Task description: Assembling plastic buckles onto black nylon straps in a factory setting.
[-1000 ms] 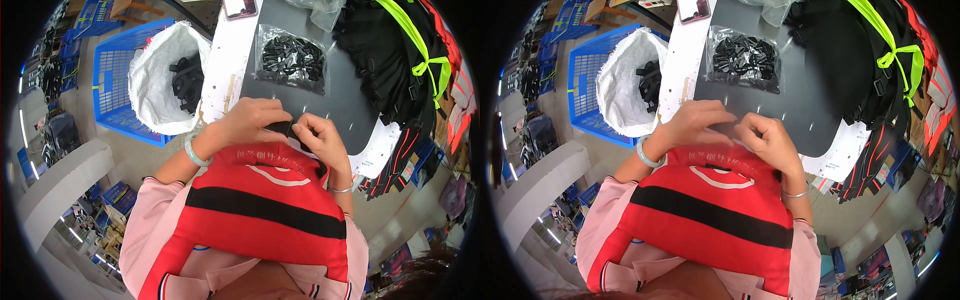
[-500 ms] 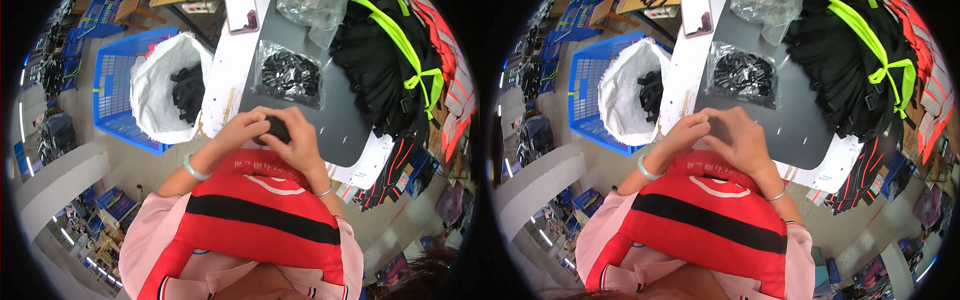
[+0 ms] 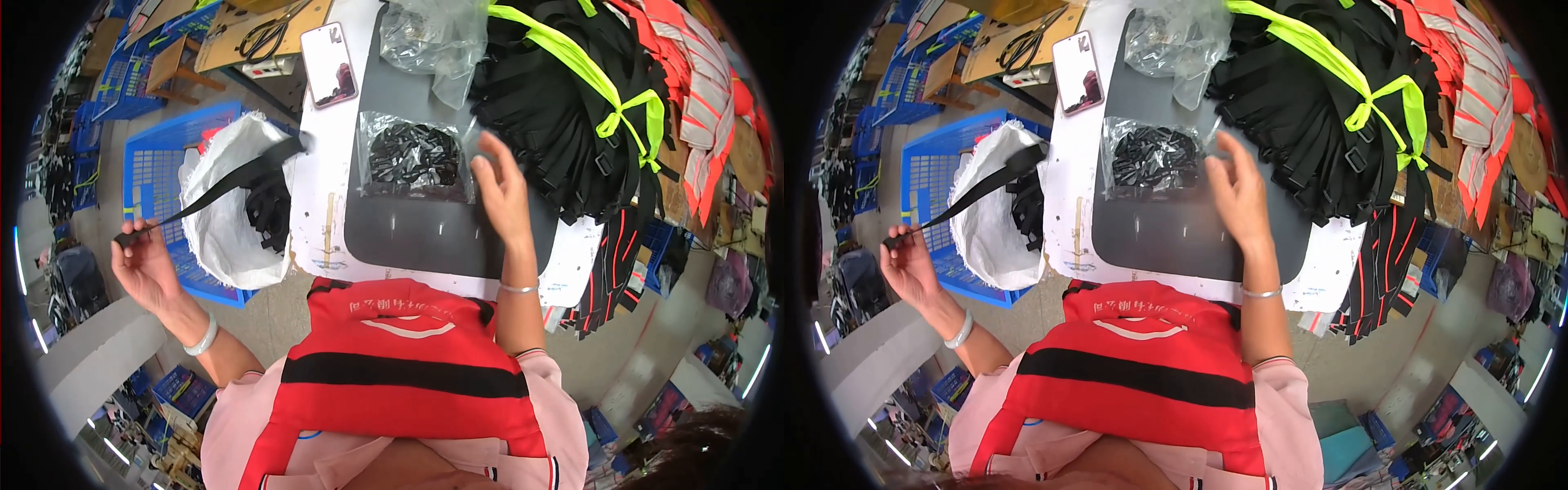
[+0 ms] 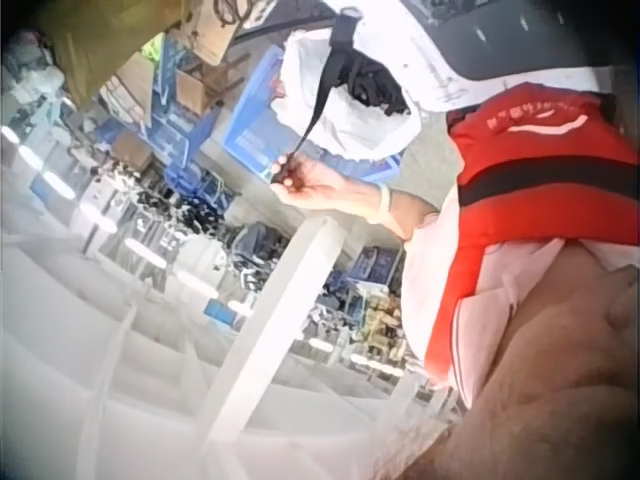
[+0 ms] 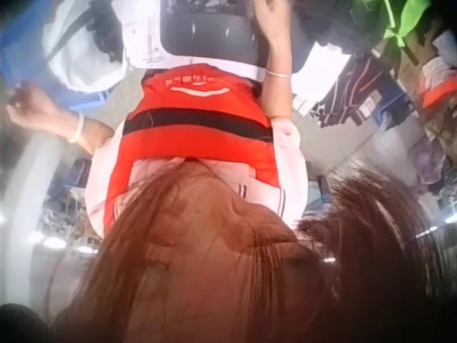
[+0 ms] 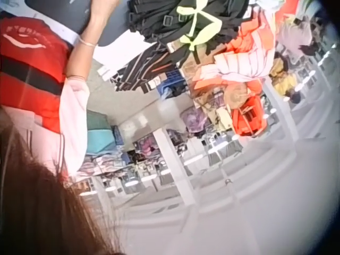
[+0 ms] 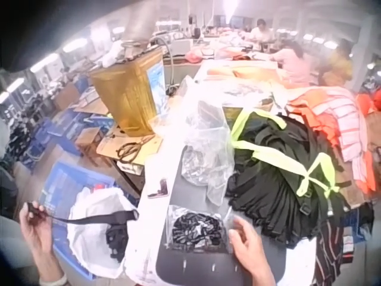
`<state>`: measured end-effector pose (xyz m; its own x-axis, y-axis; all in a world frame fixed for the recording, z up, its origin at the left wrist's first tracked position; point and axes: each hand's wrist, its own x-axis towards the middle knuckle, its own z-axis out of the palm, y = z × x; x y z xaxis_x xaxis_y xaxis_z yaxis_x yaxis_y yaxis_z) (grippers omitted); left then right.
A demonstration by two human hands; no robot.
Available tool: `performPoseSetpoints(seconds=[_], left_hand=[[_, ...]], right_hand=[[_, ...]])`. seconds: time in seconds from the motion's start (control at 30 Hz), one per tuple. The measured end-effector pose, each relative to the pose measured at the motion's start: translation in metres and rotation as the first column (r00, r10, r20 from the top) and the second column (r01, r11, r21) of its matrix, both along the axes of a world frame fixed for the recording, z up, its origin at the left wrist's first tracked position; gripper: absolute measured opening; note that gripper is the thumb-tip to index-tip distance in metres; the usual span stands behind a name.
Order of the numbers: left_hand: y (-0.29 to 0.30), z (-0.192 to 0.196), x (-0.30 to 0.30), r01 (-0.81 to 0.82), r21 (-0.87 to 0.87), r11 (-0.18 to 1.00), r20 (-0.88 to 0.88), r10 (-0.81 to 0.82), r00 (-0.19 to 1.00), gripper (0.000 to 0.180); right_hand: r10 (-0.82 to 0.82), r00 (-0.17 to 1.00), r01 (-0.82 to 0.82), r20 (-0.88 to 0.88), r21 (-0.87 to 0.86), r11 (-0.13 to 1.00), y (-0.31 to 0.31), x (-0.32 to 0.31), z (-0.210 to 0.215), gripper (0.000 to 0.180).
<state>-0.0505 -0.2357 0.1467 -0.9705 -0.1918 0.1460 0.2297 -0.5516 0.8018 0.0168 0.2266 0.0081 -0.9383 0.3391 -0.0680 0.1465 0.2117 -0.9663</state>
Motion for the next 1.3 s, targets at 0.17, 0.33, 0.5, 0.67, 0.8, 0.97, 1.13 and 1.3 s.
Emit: performPoseSetpoints(seconds=[0.17,0.33,0.5,0.67,0.8,0.97,1.13,1.3], left_hand=[[0.016,-0.067,-0.006,-0.013,-0.882,0.471,0.145,0.296,0.944,0.017],[0.081,-0.109,0.002,-0.007,-1.000,0.028,-0.007,-0.015,1.000,0.010],[0.166,-0.112,-0.008,0.076,-0.972,0.221,0.016,-0.264,0.964,0.007],[0.254,-0.100,0.007,0.247,-0.933,0.263,0.028,-0.630,0.776,0.010],[0.274,-0.097,0.019,0.242,-0.942,0.233,0.002,-0.717,0.698,0.012],[0.260,-0.118,0.020,0.723,-0.380,0.577,0.522,-0.512,0.682,0.015],[0.279,-0.112,0.025,0.808,0.212,0.550,0.670,-0.684,0.290,0.039],[0.278,-0.129,0.047,0.730,0.468,0.499,0.614,-0.777,0.138,0.043]], right_hand=[[-0.030,0.985,-0.043,0.172,0.407,0.912,0.023,-0.039,-0.003,0.045],[-0.080,0.990,0.013,0.117,0.488,0.873,0.022,-0.051,-0.018,0.042],[-0.094,0.995,0.081,0.019,0.367,0.927,0.019,-0.042,-0.012,0.036],[-0.315,0.944,0.330,-0.098,0.260,0.907,0.031,-0.095,0.005,0.033],[-0.331,0.943,0.324,-0.031,-0.131,0.937,0.039,-0.112,-0.010,0.027],[-0.227,0.943,0.014,-0.244,-0.652,0.758,0.033,-0.049,0.017,0.008],[0.042,0.977,-0.166,-0.208,-0.626,0.762,0.006,0.019,0.009,0.015],[0.150,0.976,-0.216,-0.157,-0.632,0.744,-0.022,0.053,0.013,0.021]])
